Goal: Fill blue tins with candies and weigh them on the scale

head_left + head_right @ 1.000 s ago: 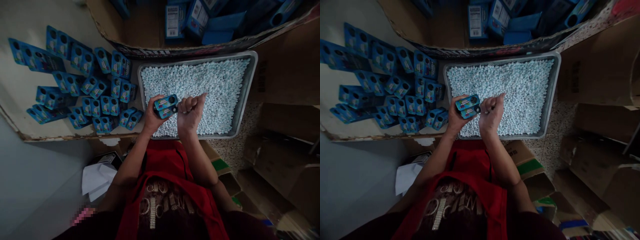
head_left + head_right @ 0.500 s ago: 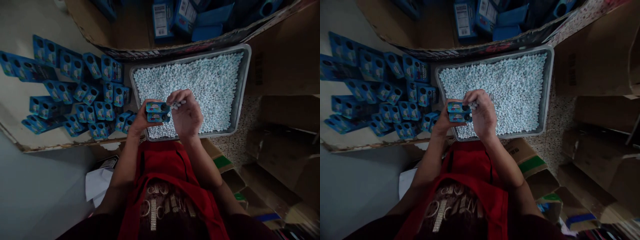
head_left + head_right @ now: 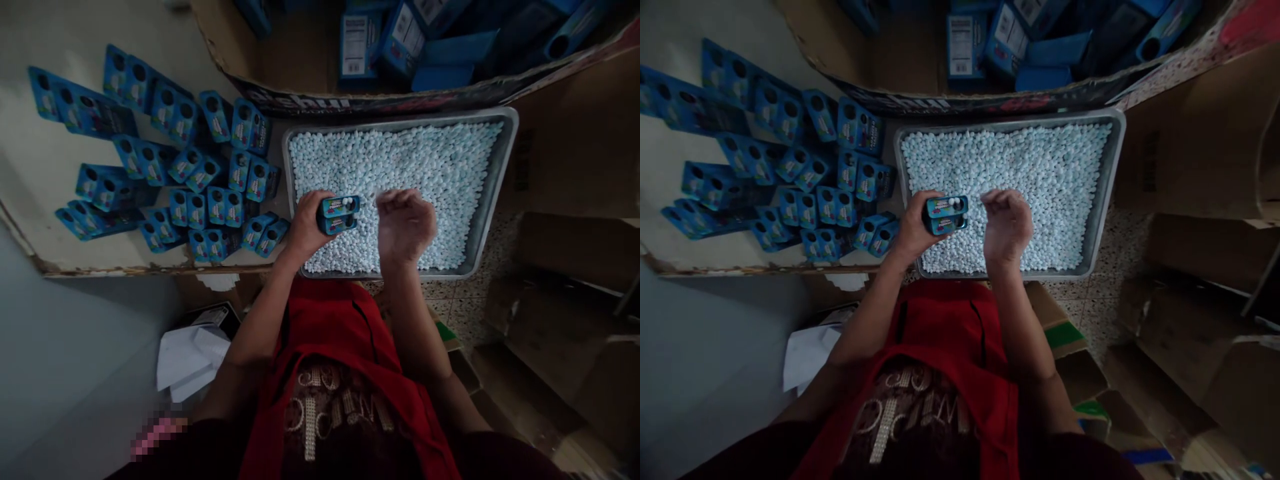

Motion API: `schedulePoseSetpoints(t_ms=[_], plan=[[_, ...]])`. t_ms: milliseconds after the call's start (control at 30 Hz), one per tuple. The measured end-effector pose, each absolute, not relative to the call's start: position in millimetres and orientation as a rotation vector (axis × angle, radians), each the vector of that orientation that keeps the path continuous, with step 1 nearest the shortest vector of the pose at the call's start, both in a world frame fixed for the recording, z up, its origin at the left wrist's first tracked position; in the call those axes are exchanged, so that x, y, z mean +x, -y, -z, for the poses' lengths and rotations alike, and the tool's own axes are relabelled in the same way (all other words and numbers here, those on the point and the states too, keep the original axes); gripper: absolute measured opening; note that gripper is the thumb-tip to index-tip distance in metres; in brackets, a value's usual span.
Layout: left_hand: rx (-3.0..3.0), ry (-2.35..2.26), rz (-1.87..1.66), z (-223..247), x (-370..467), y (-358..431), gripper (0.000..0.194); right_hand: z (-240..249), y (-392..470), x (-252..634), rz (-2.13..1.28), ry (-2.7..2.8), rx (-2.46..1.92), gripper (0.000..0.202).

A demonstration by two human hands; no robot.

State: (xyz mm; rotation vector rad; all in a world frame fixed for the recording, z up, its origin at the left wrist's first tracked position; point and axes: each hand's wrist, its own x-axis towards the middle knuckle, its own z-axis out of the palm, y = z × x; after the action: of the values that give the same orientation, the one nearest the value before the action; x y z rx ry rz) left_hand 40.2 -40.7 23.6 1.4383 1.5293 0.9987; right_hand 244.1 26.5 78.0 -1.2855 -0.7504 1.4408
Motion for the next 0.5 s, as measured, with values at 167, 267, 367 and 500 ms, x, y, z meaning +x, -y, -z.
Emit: schedulePoseSetpoints(t_ms=[167, 267, 367, 500], plan=[[1.395, -1.440, -1.183, -18.9, 42.3, 47.4, 0.079, -54.8, -2.9, 277.2, -1.243, 0.924, -1.763, 0.041], [1.343, -1.332, -1.277, -24.3, 46.9, 50.5, 0.086, -62.3, 12.6, 282.8, -1.307, 1.145, -1.822, 0.043], [1.203, -1.376, -1.357, -40.6, 42.3, 57.4, 0.091, -67.5, 16.2, 288.0, -1.247, 1.317, -1.876, 0.046], [0.928, -1.668, -1.552, -74.5, -10.3, 105.8, 0.098, -58.0, 1.2, 292.6, -1.220, 1.242, -1.896, 0.047]])
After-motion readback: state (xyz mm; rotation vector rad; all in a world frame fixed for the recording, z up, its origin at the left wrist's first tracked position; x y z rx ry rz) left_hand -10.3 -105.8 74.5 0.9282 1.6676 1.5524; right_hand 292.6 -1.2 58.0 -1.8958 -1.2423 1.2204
